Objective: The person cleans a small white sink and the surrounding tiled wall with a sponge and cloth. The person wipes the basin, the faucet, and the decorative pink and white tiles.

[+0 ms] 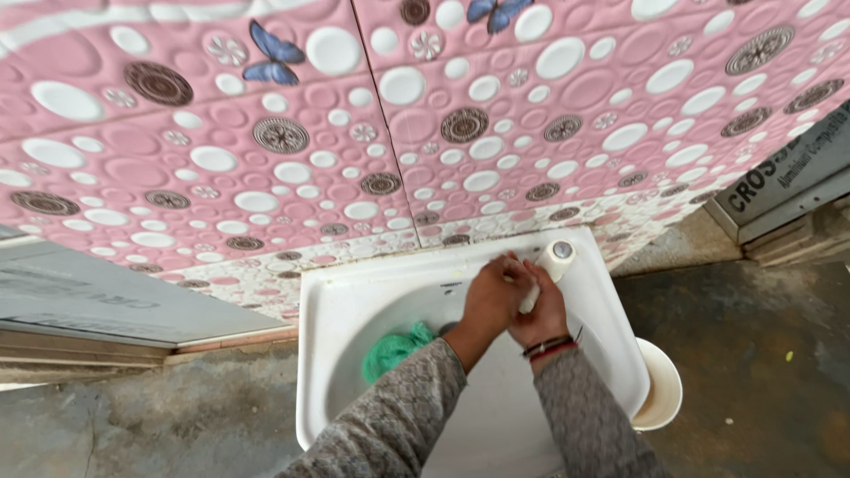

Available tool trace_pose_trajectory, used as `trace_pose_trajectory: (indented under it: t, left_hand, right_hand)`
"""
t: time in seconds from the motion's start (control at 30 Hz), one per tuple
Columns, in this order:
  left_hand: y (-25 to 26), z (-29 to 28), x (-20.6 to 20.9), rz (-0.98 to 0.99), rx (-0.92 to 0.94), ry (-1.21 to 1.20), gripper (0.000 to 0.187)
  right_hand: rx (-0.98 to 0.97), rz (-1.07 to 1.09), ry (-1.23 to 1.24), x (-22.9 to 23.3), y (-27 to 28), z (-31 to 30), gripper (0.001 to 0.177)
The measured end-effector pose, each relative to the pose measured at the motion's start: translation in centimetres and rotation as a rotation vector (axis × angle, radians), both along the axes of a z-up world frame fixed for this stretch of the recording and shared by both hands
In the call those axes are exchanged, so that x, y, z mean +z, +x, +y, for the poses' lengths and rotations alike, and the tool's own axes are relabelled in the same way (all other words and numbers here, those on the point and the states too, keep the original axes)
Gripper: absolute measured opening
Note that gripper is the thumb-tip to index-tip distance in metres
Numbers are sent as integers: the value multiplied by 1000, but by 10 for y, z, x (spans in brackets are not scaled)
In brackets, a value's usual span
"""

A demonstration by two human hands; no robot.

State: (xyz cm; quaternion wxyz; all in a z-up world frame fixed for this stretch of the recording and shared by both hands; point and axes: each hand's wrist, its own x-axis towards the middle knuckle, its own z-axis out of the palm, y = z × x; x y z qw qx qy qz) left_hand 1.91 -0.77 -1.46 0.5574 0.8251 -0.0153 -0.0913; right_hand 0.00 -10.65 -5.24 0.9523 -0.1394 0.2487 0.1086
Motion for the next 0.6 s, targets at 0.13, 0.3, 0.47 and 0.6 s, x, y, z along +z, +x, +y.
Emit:
trace_pose_trajectory:
  t: [0.13,0.3,0.47,0.6]
  left_hand:
    - [-8,0,-24,80,12,-71,20]
    - [-10,6,-53,338,70,-673,17]
    - [1,17,-33,369,58,-711,18]
    - [4,35,5,577,219,-731,14]
  right_hand:
    - [-130,135,-20,-2,-22,15,27]
    - [-123,193,-122,-31,-17,6,27]
    - [-117,10,4,-55,14,-10,24]
    - [-270,129,-118,-14,-14,17,30]
